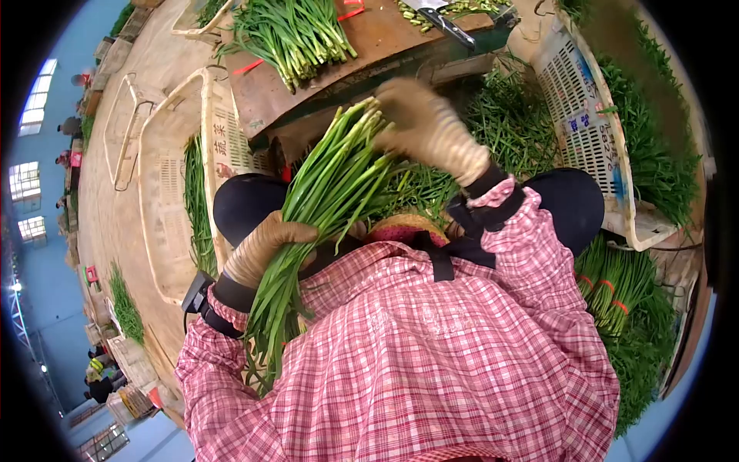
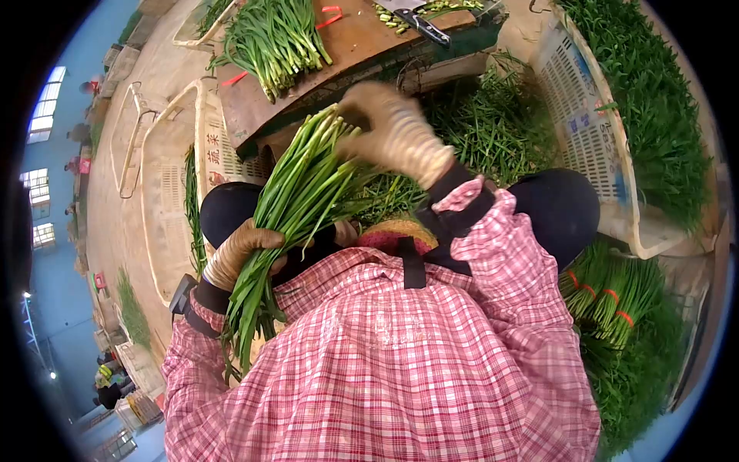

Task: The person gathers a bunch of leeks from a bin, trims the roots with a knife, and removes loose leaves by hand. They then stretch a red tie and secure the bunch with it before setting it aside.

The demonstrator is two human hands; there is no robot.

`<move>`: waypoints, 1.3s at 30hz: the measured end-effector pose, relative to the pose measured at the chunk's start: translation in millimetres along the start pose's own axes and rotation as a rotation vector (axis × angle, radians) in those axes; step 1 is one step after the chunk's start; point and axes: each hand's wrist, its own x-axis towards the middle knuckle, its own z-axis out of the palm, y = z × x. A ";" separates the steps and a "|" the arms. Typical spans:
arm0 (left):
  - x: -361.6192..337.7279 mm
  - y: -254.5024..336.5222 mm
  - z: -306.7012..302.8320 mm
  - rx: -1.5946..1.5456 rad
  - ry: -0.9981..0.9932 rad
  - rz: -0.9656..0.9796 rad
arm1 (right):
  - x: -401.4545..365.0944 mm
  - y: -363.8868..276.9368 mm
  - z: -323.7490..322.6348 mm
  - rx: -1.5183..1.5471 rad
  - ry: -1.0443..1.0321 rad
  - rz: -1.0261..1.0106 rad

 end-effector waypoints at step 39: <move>-0.8 3.0 16.6 -0.067 0.041 0.073 | -13.7 21.2 15.5 0.697 0.032 0.333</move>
